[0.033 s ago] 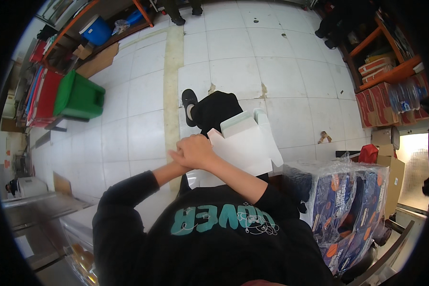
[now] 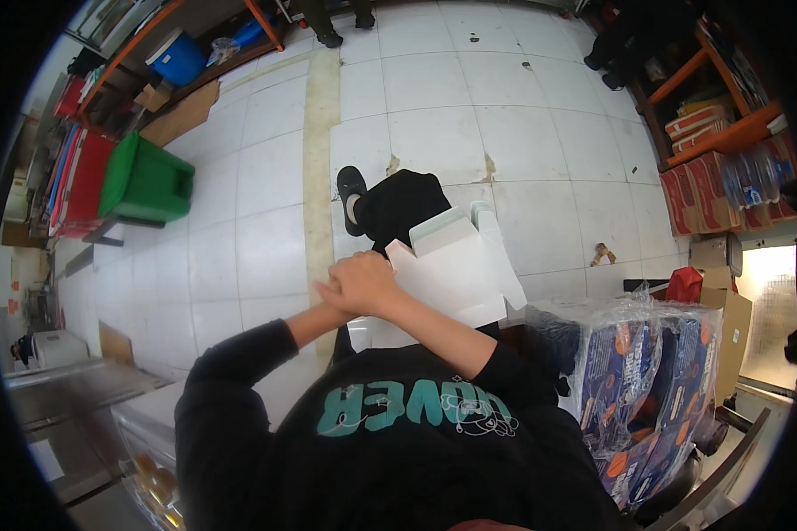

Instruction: The person retrieves flat-packed boxes from a shelf, then sits on the floor to fold and assemble them into finished containers. The person handles multiple boxes one at a time, folding flaps and securing them into shape.

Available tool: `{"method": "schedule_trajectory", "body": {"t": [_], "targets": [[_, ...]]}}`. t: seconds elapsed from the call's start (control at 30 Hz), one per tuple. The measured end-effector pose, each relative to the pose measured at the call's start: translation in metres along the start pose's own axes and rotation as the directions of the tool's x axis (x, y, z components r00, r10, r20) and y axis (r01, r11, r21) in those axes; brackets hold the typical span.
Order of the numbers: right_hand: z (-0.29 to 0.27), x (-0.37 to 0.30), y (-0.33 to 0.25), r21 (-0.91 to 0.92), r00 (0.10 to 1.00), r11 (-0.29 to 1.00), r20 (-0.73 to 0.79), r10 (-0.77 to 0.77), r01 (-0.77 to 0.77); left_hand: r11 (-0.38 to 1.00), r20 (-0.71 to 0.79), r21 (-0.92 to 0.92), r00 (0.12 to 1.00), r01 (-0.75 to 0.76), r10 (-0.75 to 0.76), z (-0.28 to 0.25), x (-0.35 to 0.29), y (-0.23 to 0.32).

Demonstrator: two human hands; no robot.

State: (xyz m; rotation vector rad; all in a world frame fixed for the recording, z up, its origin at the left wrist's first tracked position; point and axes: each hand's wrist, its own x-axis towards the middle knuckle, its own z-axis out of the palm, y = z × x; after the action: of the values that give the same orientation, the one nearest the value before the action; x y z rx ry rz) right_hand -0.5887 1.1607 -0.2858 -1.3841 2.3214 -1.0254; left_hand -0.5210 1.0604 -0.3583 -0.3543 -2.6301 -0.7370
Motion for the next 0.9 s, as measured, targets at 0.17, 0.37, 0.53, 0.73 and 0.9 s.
{"method": "schedule_trajectory", "body": {"t": [0.17,0.37,0.53,0.73,0.9], "targets": [[0.027,-0.012,0.012,-0.112,0.999,0.993,-0.036,-0.037,0.033,0.996,-0.035,-0.018,0.995,0.088,-0.088,0.021,-0.017,-0.003],[0.060,-0.018,0.027,-0.188,0.970,0.971,-0.159,-0.181,0.150,0.990,-0.093,-0.051,0.986,0.133,-0.137,0.046,-0.032,-0.010],[0.058,-0.011,0.021,-0.215,0.993,0.976,0.115,-0.007,0.032,0.984,-0.132,-0.097,0.978,0.148,-0.160,0.056,-0.033,-0.012],[-0.040,0.000,0.017,-0.149,0.943,0.989,-0.326,-0.062,0.013,0.842,0.261,-0.348,0.905,0.413,-0.336,0.013,0.003,-0.039],[-0.113,-0.053,0.035,-0.373,0.721,0.623,-0.453,0.524,-0.688,0.436,0.728,-0.389,0.561,0.812,-0.394,-0.024,0.034,-0.059]]}}
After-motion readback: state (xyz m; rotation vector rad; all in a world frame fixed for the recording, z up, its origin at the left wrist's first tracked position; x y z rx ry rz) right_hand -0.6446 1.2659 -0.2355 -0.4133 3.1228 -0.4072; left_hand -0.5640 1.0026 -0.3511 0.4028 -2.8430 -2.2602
